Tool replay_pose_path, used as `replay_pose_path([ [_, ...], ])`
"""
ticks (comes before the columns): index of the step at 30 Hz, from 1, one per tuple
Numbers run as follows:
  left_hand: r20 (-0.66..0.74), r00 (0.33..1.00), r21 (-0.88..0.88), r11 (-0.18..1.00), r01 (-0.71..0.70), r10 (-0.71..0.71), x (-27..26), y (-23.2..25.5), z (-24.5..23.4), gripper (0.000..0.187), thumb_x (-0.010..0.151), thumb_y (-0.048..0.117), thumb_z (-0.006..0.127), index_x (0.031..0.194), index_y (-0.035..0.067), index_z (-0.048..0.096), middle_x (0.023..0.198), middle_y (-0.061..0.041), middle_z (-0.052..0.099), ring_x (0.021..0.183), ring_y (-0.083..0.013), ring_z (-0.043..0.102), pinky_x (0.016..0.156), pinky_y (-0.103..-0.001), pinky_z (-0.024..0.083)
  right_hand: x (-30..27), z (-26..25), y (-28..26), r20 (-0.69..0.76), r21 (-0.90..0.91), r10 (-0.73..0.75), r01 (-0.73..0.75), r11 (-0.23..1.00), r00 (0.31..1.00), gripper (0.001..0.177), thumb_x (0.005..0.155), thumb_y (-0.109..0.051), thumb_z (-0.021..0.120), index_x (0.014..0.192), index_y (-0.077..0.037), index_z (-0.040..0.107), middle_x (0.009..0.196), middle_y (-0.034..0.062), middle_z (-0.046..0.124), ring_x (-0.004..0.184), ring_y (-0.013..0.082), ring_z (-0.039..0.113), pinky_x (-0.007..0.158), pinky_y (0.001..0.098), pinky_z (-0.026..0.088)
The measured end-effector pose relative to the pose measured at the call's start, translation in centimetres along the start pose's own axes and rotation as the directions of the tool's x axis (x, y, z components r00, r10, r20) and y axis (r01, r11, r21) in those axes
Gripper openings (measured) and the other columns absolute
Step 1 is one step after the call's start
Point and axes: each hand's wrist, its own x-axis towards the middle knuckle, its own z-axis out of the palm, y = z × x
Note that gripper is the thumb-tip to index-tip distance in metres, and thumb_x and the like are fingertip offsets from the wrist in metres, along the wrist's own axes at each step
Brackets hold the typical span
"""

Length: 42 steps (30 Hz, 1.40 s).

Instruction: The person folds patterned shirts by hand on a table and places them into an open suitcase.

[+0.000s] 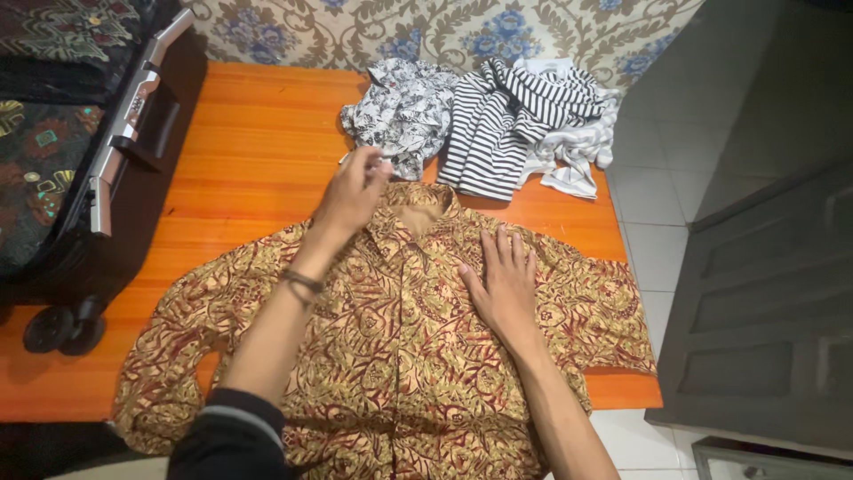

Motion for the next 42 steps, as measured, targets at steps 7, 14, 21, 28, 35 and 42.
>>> replay_pose_path([
  [7, 0.035, 0.971, 0.5, 0.837, -0.224, 0.238, -6.8, -4.9, -4.4, 0.036, 0.093, 0.035, 0.064, 0.115, 0.006, 0.067, 0.115, -0.016, 0.065, 0.11, -0.0358, 0.059, 0.092, -0.051, 0.047, 0.0, 0.6, 0.3, -0.004, -0.041, -0.027, 0.026, 0.999, 1.0, 0.071, 0.098, -0.051, 0.054, 0.153, -0.007, 0.043, 0.162, 0.0243, 0.032, 0.151, 0.0434, 0.023, 0.12, 0.0606, 0.013],
  [14, 0.104, 0.988, 0.21, 0.974, 0.088, -0.111, -6.1, -5.5, -4.7, 0.024, 0.11, 0.03, 0.048, 0.106, 0.008, 0.058, 0.093, -0.012, 0.066, 0.092, -0.0306, 0.066, 0.088, -0.045, 0.051, -0.2, 0.3, 0.3, -0.02, -0.011, -0.043, 0.043, 0.999, 0.999, 0.072, 0.099, -0.053, 0.054, 0.153, -0.006, 0.044, 0.162, 0.0229, 0.034, 0.152, 0.0429, 0.026, 0.121, 0.0608, 0.014],
  [21, -0.037, 0.992, 0.596, 0.799, -0.077, 0.123, -6.0, -4.7, -4.2, 0.021, 0.103, 0.025, 0.056, 0.108, 0.007, 0.064, 0.106, -0.014, 0.068, 0.106, -0.0318, 0.062, 0.092, -0.05, 0.045, 0.0, 0.4, 0.3, 0.003, -0.002, -0.022, 0.023, 1.0, 1.0, 0.074, 0.099, -0.056, 0.052, 0.153, -0.007, 0.045, 0.164, 0.0225, 0.033, 0.153, 0.0423, 0.025, 0.122, 0.0599, 0.013],
  [28, 0.192, 0.976, 0.496, 0.848, -0.186, 0.102, -13.1, 0.1, 0.6, 0.055, 0.106, 0.033, 0.042, 0.148, -0.002, 0.042, 0.153, -0.024, 0.04, 0.147, -0.036, 0.031, 0.123, -0.053, 0.021, 0.6, 0.1, -0.3, 0.053, -0.036, 0.019, -0.017, 0.999, 0.998, 0.074, 0.1, -0.057, 0.046, 0.156, -0.009, 0.039, 0.166, 0.0217, 0.027, 0.154, 0.0415, 0.019, 0.122, 0.0591, 0.009],
  [35, 0.322, 0.94, 0.557, 0.78, -0.285, 0.113, -15.6, 0.8, 1.3, 0.074, 0.105, 0.052, 0.029, 0.16, 0.003, 0.022, 0.166, -0.021, 0.015, 0.155, -0.0317, 0.014, 0.124, -0.05, 0.006, -1.2, 0.2, -4.8, 0.168, -0.051, -0.129, 0.139, 0.989, 0.977, 0.077, 0.101, -0.057, 0.043, 0.161, -0.01, 0.029, 0.168, 0.0221, 0.019, 0.155, 0.0389, 0.014, 0.12, 0.0615, 0.005],
  [42, 0.336, 0.934, 0.588, 0.802, -0.106, -0.123, -13.2, -1.8, -5.6, 0.077, 0.102, 0.062, 0.029, 0.161, 0.013, 0.019, 0.169, -0.004, 0.013, 0.156, -0.0196, 0.012, 0.125, -0.044, 0.002, -1.8, 0.4, -4.9, 0.175, -0.059, -0.16, 0.172, 0.983, 0.972, 0.079, 0.098, -0.061, 0.047, 0.161, -0.015, 0.03, 0.167, 0.0176, 0.025, 0.155, 0.0356, 0.019, 0.122, 0.0583, 0.009],
])
